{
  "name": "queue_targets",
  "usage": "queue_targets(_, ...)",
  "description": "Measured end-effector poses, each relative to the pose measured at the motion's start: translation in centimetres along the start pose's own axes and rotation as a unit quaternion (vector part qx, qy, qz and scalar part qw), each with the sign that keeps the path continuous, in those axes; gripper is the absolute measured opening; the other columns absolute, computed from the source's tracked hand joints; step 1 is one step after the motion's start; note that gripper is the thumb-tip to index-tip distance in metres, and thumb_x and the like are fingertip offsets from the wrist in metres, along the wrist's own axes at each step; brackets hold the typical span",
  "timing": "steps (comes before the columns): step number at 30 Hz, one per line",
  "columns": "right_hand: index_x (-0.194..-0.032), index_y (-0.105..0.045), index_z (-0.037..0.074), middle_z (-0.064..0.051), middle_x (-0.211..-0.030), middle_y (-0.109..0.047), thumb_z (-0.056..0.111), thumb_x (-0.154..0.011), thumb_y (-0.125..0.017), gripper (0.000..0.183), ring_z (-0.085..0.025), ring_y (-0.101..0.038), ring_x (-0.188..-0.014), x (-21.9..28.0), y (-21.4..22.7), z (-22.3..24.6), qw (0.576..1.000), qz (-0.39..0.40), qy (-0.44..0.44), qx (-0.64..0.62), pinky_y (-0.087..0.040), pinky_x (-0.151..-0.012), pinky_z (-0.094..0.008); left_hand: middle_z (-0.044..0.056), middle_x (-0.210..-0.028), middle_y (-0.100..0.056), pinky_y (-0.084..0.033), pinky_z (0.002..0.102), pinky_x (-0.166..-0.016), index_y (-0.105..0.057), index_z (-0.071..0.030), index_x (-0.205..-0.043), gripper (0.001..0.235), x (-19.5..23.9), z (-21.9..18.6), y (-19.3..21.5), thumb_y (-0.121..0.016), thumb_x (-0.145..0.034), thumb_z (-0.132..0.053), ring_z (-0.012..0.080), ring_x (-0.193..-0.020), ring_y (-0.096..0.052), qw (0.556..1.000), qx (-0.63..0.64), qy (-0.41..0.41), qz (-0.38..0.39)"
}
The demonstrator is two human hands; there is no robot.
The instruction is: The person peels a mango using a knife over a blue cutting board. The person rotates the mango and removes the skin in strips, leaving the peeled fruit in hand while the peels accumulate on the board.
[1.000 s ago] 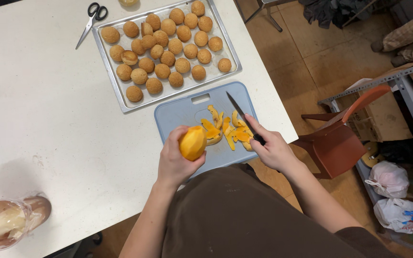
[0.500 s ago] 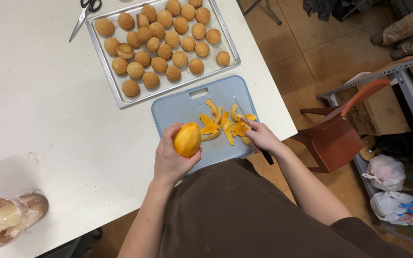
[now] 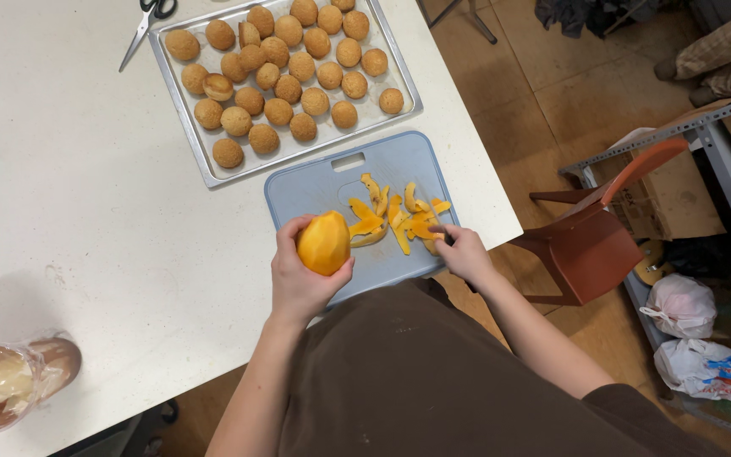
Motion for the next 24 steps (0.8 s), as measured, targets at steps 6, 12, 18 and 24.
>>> queue_targets(6,-0.094,-0.074,-0.003,-0.005,-0.060,-0.061,0.023,-0.086,-0.075,0.027,-0.014,-0.054,-0.048,0.1,2.0,2.6,0.999,-0.036,0.009,0.019,-0.046,-0.049,-0.033,0.012,-0.119,-0.064,-0.060,0.040,-0.091,-0.038,-0.010,-0.136,0.076,0.1,3.8,-1.2,-0.084,-0.076,-0.017,0.0272,-0.109,-0.069,0.951,0.229,0.208,-0.020)
queue_targets(12,-0.096,-0.071,-0.001,-0.009,-0.069,-0.065,0.030,-0.085,-0.080,0.034,-0.016,-0.059,-0.063,2.1,2.4,6.2,0.992,0.022,0.045,0.115,-0.049,-0.060,-0.033,0.011,-0.118,-0.064,-0.058,0.052,-0.088,-0.047,-0.014,-0.134,0.056,1.7,6.6,-4.2,-0.062,-0.086,-0.038,0.0324,-0.105,-0.067,0.697,0.569,0.433,-0.050)
queue_targets(18,-0.129,-0.062,0.000,-0.009,-0.080,-0.069,0.024,-0.091,-0.070,0.046,-0.018,-0.062,-0.070,5.2,3.1,13.1,0.979,0.021,0.177,0.102,-0.053,-0.067,-0.034,0.015,-0.120,-0.065,-0.056,0.043,-0.085,-0.057,-0.008,-0.131,0.055,0.1,5.1,-5.2,-0.053,-0.099,-0.052,0.0296,-0.101,-0.064,0.615,0.692,0.380,0.006)
queue_targets(24,-0.138,-0.064,0.005,-0.010,-0.088,-0.068,0.022,-0.098,-0.065,0.044,-0.014,-0.060,-0.073,7.4,3.9,17.5,0.971,0.048,0.218,0.089,-0.052,-0.068,-0.030,0.016,-0.120,-0.065,-0.057,0.044,-0.091,-0.056,-0.006,-0.130,0.055,-1.1,3.9,-6.8,-0.052,-0.098,-0.051,0.0338,-0.105,-0.065,0.601,0.703,0.379,0.034)
Point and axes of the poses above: each hand's wrist, its own x-axis away from the middle knuckle, its own y-axis out of the back of the hand, z = x × y, the point moved 9 cm from there along -x, towards the middle knuckle
